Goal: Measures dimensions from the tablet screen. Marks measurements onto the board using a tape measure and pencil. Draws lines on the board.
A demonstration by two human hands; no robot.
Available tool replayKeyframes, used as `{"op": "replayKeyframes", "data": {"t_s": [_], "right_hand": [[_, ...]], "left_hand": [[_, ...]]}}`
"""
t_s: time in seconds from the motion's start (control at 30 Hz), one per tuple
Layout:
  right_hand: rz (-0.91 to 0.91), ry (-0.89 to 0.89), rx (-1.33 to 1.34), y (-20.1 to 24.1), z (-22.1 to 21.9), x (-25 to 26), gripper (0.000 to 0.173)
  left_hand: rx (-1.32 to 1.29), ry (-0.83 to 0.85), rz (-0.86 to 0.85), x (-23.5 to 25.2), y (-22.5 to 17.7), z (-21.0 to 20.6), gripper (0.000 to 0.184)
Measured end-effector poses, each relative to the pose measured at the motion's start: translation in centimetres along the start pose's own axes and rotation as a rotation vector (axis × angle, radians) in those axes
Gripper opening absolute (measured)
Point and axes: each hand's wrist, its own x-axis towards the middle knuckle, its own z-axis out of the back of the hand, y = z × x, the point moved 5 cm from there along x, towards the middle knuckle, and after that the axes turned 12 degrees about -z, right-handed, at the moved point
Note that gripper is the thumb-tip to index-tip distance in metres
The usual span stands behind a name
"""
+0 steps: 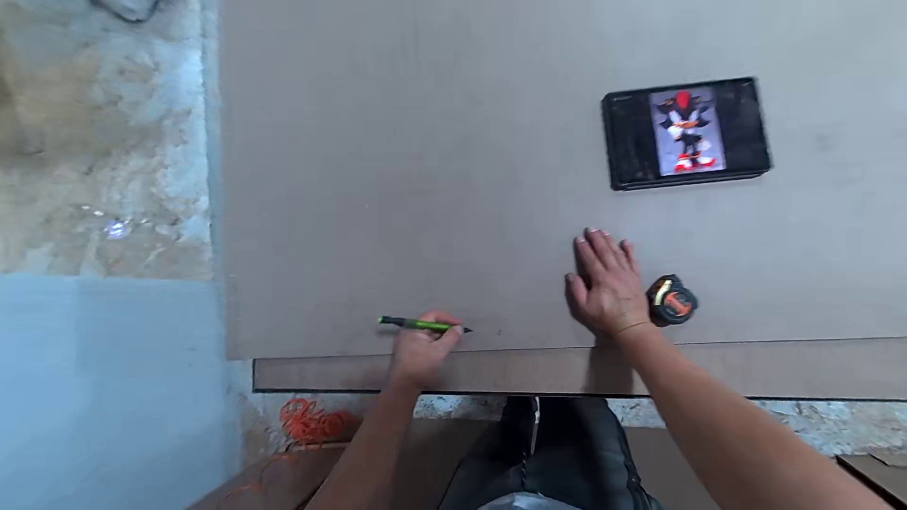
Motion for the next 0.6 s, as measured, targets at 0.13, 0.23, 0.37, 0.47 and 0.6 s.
{"op": "replayKeyframes", "data": {"t_s": [0.13,0.23,0.37,0.47,0.6], "right_hand": [[0.005,-0.022,-0.013,-0.2,-0.1,0.1,0.065],[0.007,-0.023,-0.013,-0.2,-0.1,0.1,0.066],[0.014,-0.01,-0.009,-0.2,0.0,0.2,0.066],[0.007,-0.004,0.008,-0.3,0.0,0.3,0.066],[-0.009,0.004,0.009,-0.4,-0.2,0.2,0.067]], "left_hand": [[-0.046,0.083,-0.143,1.9,-0.9,-1.1,0.009],[-0.05,0.112,-0.271,2.9,-1.7,-2.2,0.011],[-0.073,0.068,-0.367,3.5,-2.1,-2.7,0.009],[-0.062,-0.001,-0.414,3.4,-1.9,-2.6,0.01],[-0.051,0.005,-0.416,3.2,-1.8,-2.7,0.007]]}}
